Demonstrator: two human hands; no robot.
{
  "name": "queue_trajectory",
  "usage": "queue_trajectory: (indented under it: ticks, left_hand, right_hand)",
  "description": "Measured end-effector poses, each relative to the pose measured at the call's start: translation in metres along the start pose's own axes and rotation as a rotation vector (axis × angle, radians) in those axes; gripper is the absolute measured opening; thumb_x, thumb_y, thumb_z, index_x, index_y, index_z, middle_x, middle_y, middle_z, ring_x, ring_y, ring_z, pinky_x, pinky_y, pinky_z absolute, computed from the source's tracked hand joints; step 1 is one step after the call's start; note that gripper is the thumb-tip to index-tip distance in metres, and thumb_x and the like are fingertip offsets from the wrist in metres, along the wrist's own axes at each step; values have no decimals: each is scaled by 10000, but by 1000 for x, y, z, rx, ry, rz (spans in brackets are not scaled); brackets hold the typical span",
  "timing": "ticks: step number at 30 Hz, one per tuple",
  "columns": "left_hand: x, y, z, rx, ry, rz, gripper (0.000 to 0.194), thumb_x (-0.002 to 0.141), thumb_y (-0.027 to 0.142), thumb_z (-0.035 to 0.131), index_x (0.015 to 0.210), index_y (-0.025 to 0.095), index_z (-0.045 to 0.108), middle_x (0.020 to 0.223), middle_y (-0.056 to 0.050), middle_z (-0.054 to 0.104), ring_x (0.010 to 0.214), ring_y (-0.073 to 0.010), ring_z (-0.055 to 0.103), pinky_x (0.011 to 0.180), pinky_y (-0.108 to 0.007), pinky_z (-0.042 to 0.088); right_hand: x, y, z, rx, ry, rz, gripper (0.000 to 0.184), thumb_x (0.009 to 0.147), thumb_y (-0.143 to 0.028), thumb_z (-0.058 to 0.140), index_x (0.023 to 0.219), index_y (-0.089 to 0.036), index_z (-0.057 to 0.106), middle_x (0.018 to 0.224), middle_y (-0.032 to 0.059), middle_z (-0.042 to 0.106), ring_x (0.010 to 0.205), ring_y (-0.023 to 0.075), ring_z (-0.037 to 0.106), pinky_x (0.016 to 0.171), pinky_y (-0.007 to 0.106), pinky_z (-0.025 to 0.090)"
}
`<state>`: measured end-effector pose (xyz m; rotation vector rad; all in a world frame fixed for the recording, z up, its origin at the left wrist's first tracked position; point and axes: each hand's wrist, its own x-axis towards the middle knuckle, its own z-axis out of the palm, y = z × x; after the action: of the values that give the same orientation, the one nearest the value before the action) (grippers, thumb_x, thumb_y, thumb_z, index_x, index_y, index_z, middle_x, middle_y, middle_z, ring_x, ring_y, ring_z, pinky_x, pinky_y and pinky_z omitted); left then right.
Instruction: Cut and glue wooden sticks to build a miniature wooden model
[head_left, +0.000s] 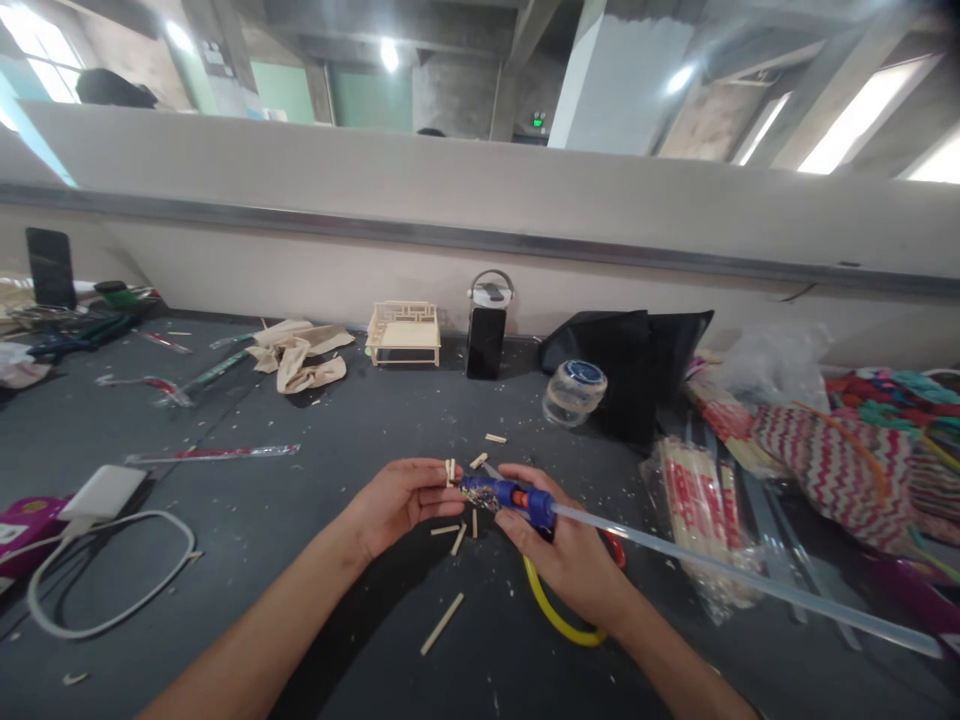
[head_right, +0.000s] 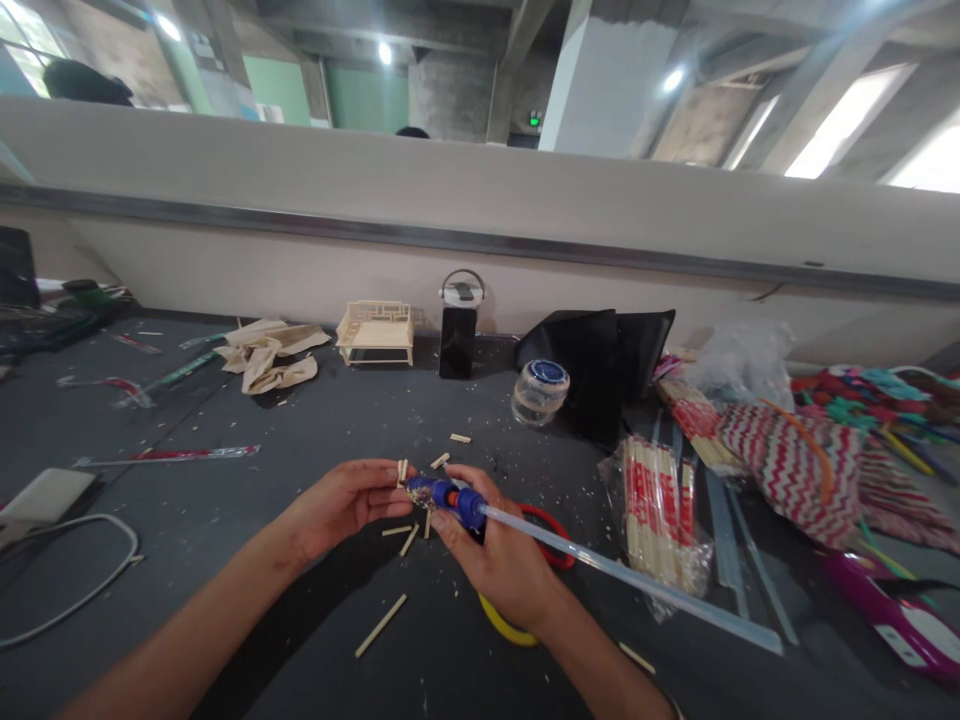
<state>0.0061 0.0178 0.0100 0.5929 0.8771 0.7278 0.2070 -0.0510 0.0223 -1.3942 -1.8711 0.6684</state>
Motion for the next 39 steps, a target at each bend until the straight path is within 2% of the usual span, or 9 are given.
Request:
queue_trajectory:
  ticks: [16, 19, 23, 29, 32, 34, 37, 39]
  left_hand:
    - [1, 0, -2, 1, -13, -2, 118, 785, 94, 623, 877, 67, 692, 761, -105, 720, 683, -159, 683, 749, -283, 560]
    - [0, 1, -1, -2, -7, -8, 115, 785, 96, 624, 872, 69, 693, 787, -101, 723, 685, -153, 680, 748, -273, 559]
    - [0, 2, -2, -11, -7, -17, 111, 787, 86, 611, 861, 72, 693, 779, -92, 725, 696, -152, 682, 745, -266, 559]
    - [2, 2, -4, -17, 7, -11, 122, 790, 93, 610, 884, 69, 683, 781, -108, 729, 724, -169, 695, 753, -273, 564]
    - [2, 2, -5, -27, 13, -13, 124, 791, 96, 610, 888, 57, 676, 842, -137, 731, 789, -191, 701, 760, -274, 565]
    - [3, 3, -6, -36, 16, -14, 130, 796, 96, 600, 890, 47, 675, 855, -150, 730, 806, -197, 701, 763, -277, 566]
    - [3, 3, -8, -49, 10, 3, 138, 802, 89, 583, 892, 46, 678, 859, -153, 731, 806, -199, 702, 766, -285, 568]
    - [2, 4, -8, -53, -2, 18, 139, 802, 86, 582, 889, 48, 683, 853, -151, 732, 802, -198, 702, 773, -289, 566]
  right_hand:
    - [2, -1, -3, -10, -19, -19, 343, 876, -361, 513, 1190, -223, 497, 1168, 88, 618, 1059, 242, 599, 892, 373, 483]
    - [2, -2, -6, 10, -35, 7, 366, 875, -362, 511, 1207, -210, 486, 1030, 88, 664, 937, 233, 642, 831, 370, 501]
    - [0, -1, -7, 93, -72, 54, 407, 886, -373, 497, 1260, -222, 438, 775, 28, 666, 680, 187, 651, 713, 342, 520]
    - [-5, -4, -14, 121, -33, -40, 450, 867, -361, 515, 1293, -248, 423, 823, 39, 666, 698, 196, 653, 659, 308, 519]
    - [-4, -3, -22, 10, 42, -119, 533, 859, -336, 526, 1351, -247, 339, 798, 21, 650, 635, 176, 636, 592, 278, 507]
    - [-2, 4, -27, -123, 110, -184, 631, 849, -331, 544, 1399, -216, 257, 828, 34, 636, 641, 178, 626, 604, 289, 505]
    - [0, 19, -34, -336, 145, -211, 799, 822, -341, 588, 1453, -147, 139, 958, 107, 621, 801, 232, 635, 719, 353, 512]
    - [-1, 31, -37, -424, 83, -151, 869, 802, -322, 607, 1471, -137, 84, 1048, 143, 608, 895, 261, 629, 769, 379, 507]
